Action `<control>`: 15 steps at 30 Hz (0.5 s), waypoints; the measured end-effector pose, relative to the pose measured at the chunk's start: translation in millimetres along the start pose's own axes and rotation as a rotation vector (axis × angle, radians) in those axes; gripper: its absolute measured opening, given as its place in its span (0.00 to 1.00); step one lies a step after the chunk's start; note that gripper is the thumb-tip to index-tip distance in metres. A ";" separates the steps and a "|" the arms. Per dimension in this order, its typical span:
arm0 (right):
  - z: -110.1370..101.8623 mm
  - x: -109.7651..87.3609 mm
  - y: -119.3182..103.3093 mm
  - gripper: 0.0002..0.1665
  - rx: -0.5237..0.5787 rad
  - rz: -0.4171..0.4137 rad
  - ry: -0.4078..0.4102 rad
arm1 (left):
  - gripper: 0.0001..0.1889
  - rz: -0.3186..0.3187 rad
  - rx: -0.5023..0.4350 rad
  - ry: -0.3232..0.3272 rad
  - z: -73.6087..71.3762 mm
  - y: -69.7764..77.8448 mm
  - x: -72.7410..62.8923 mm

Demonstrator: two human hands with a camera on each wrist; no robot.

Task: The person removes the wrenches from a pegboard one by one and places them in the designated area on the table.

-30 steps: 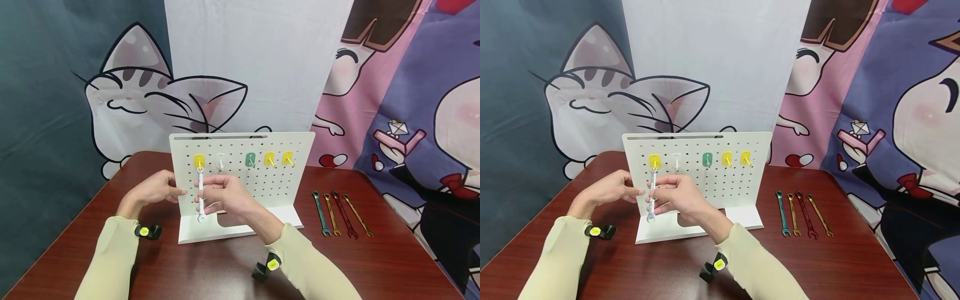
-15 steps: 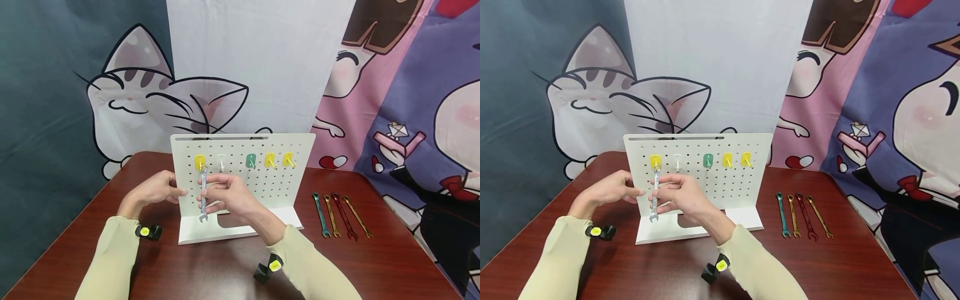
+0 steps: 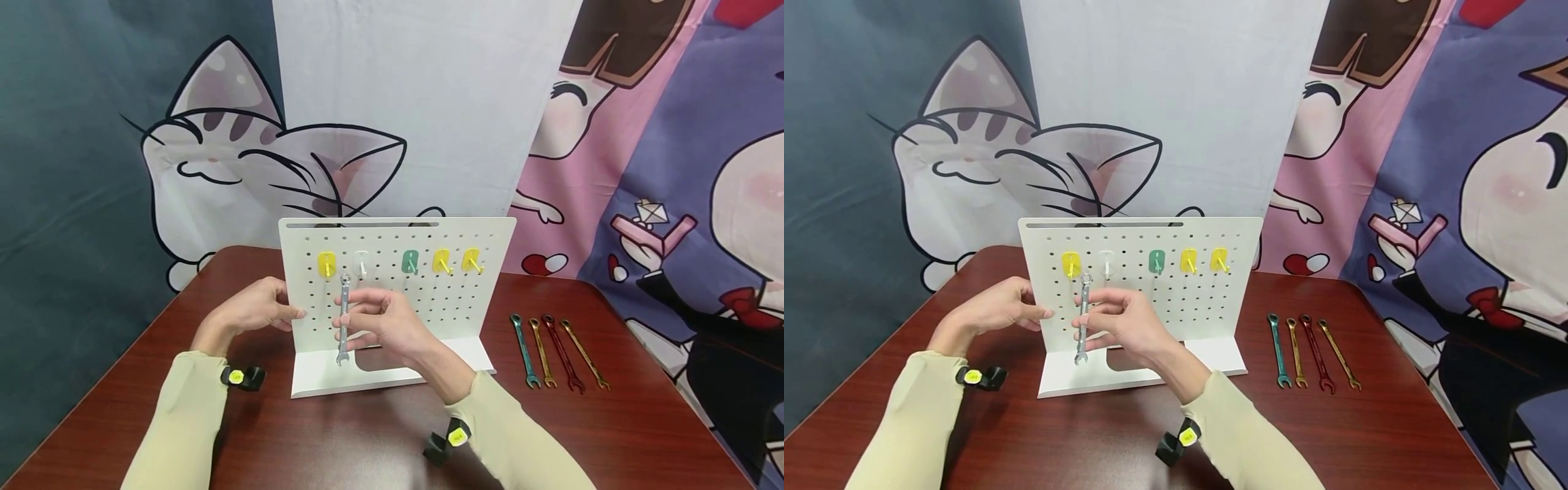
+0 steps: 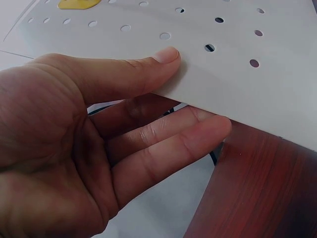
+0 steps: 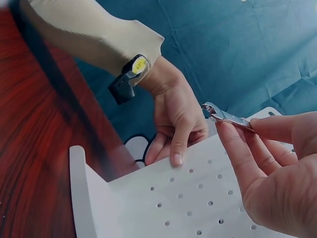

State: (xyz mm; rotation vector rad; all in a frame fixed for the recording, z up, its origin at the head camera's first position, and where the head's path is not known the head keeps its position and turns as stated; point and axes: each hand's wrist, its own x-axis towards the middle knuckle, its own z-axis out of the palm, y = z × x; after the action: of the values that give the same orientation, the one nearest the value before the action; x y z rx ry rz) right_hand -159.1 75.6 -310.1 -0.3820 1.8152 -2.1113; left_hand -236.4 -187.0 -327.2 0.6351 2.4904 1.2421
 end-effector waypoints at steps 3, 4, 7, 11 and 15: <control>-2.7 -0.6 3.4 0.26 0.005 0.007 0.000 | 0.19 0.006 -0.002 -0.006 -0.1 -0.2 -0.1; -3.5 -0.8 4.5 0.26 0.002 0.007 0.000 | 0.18 0.003 -0.008 -0.006 0.1 0.0 -0.1; -5.8 -1.1 7.7 0.26 -0.010 0.004 0.003 | 0.18 0.010 -0.005 -0.011 -0.6 0.1 0.2; -9.0 -1.8 11.4 0.27 -0.019 -0.006 0.012 | 0.18 0.008 -0.002 -0.012 -0.9 0.4 0.7; -13.4 -3.6 14.6 0.27 -0.010 -0.010 0.016 | 0.18 0.004 -0.006 -0.012 -0.6 0.1 1.6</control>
State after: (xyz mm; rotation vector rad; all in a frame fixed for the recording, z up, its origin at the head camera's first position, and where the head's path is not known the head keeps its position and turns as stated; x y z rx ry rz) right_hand -160.2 87.2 -326.5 -0.3785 1.8365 -2.1183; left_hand -238.0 -186.6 -326.9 0.6446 2.4758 1.2430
